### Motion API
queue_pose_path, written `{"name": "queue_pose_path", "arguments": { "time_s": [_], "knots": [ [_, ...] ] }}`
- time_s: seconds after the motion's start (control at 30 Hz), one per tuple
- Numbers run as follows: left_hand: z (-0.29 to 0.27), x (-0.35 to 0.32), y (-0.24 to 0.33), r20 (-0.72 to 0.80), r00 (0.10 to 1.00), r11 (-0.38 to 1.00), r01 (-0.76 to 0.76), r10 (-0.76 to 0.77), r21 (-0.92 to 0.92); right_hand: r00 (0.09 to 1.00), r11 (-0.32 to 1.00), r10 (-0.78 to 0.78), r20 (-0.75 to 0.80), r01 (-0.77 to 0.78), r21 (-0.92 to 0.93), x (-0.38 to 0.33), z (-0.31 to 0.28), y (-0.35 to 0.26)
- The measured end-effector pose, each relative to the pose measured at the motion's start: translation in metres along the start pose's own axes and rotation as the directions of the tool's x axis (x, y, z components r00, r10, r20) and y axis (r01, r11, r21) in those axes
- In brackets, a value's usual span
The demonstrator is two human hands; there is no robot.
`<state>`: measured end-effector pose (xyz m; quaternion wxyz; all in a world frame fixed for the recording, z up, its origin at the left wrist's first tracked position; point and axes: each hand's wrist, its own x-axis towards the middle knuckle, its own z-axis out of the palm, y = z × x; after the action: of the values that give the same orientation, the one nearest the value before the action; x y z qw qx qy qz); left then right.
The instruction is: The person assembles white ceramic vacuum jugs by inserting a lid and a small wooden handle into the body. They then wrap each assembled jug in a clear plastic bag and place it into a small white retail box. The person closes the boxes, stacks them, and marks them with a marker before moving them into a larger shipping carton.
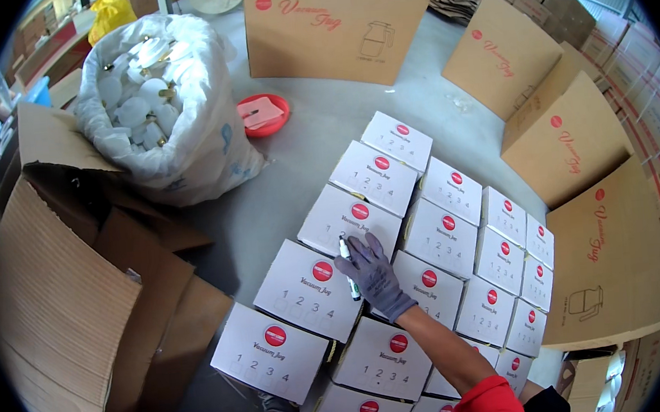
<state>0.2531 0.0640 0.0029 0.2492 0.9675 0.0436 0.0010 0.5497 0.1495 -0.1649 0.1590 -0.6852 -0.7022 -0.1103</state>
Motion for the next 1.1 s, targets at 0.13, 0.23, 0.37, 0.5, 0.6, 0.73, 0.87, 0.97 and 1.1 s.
{"name": "queue_pose_path", "arguments": {
  "time_s": [0.13,0.23,0.37,0.5,0.6,0.73,0.87,0.97,1.1],
  "knots": [
    [0.000,-0.001,0.002,0.006,1.000,1.000,-0.001,0.001,-0.004,1.000,0.998,0.023,0.020,-0.025,0.058,-0.005,0.010,0.000],
    [-0.003,-0.003,0.001,0.003,1.000,1.000,0.000,0.000,-0.003,0.996,0.946,0.083,0.026,-0.086,0.312,-0.008,0.010,0.005],
    [-0.006,-0.002,0.004,0.001,1.000,1.000,0.000,0.000,0.001,0.993,0.914,0.113,0.033,-0.116,0.388,-0.010,0.005,-0.001],
    [-0.003,-0.002,0.005,-0.010,1.000,1.000,-0.010,0.010,0.018,0.978,0.875,0.202,-0.042,-0.161,0.457,-0.002,0.005,-0.001],
    [0.007,-0.007,0.010,-0.021,1.000,1.000,-0.007,0.007,0.027,0.900,0.698,0.422,-0.110,-0.245,0.673,0.002,0.004,-0.004],
    [0.020,-0.013,0.013,-0.039,0.999,1.000,-0.001,0.002,0.016,0.675,0.176,0.738,0.019,-0.219,0.960,0.010,0.010,-0.026],
    [0.028,-0.014,0.012,-0.042,0.999,1.000,0.011,-0.012,-0.020,0.590,0.162,0.805,0.056,-0.310,0.937,0.008,0.026,-0.020],
    [0.011,-0.013,0.016,-0.044,0.999,1.000,-0.019,0.019,-0.006,0.634,0.287,0.773,0.034,-0.396,0.872,0.005,0.033,-0.020],
    [-0.003,-0.013,0.015,0.012,0.998,0.998,-0.063,0.063,0.024,0.679,0.407,0.734,0.025,-0.470,0.783,0.011,0.025,-0.020]
  ]
}}
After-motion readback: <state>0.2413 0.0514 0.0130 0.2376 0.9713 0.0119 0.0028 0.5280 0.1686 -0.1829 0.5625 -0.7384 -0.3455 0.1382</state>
